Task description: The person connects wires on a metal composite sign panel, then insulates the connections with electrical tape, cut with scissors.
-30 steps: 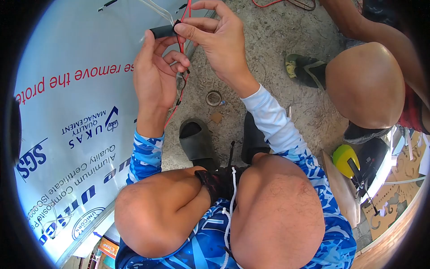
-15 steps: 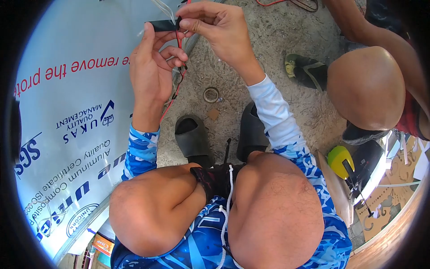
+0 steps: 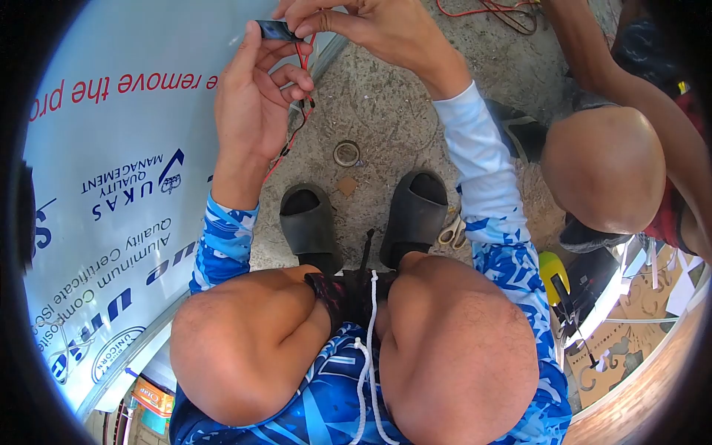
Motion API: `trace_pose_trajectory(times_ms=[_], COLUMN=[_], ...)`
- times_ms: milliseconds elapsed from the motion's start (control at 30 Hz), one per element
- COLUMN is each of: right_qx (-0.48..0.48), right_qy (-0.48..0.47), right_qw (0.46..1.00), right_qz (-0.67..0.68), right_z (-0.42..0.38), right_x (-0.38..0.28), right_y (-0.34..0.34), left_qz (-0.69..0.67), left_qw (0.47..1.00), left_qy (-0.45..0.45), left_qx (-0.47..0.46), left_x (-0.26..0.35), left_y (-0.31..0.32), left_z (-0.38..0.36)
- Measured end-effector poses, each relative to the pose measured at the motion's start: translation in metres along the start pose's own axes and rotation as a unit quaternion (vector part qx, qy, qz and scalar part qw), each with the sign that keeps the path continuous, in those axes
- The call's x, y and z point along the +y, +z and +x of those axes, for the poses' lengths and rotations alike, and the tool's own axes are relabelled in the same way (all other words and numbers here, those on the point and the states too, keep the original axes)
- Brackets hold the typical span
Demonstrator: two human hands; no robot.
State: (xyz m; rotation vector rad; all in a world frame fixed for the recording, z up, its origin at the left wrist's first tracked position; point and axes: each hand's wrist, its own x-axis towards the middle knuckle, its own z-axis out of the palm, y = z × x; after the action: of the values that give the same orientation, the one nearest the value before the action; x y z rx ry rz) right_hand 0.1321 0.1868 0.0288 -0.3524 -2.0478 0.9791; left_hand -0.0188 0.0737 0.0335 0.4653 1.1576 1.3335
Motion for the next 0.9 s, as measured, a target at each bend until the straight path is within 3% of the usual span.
trace_pose_trajectory(times_ms=[167,333,467,567,767,833,900], right_qx=[-0.052,0.011,0.000,-0.019,0.032,0.014,0.016], right_qy=[0.011,0.020,0.011,0.016,0.054,-0.061,-0.076], right_qw=[0.998,0.999,1.000,1.000,0.991,0.998,0.997], right_qz=[-0.024,0.035,0.015,0.004,0.118,-0.010,0.001], right_z=[0.010,0.008,0.008,0.008,0.007,0.007,0.008], right_x=[-0.002,0.005,0.007,0.008,0.003,0.009,0.014], right_y=[0.002,0.012,0.009,0.009,0.016,0.011,0.014], left_qz=[-0.016,-0.007,-0.048,-0.013,-0.002,-0.013,-0.013], left_qw=[1.000,1.000,0.998,0.999,0.998,0.997,0.997], left_qy=[-0.001,0.024,0.025,-0.025,-0.040,-0.054,-0.047], left_qx=[0.003,0.017,-0.010,0.030,0.056,0.052,0.057], left_x=[0.000,0.002,0.007,0.017,0.020,0.021,0.023], left_y=[-0.008,-0.011,-0.015,-0.009,-0.013,-0.014,-0.013], left_z=[-0.001,0.002,0.002,0.003,0.010,0.011,0.011])
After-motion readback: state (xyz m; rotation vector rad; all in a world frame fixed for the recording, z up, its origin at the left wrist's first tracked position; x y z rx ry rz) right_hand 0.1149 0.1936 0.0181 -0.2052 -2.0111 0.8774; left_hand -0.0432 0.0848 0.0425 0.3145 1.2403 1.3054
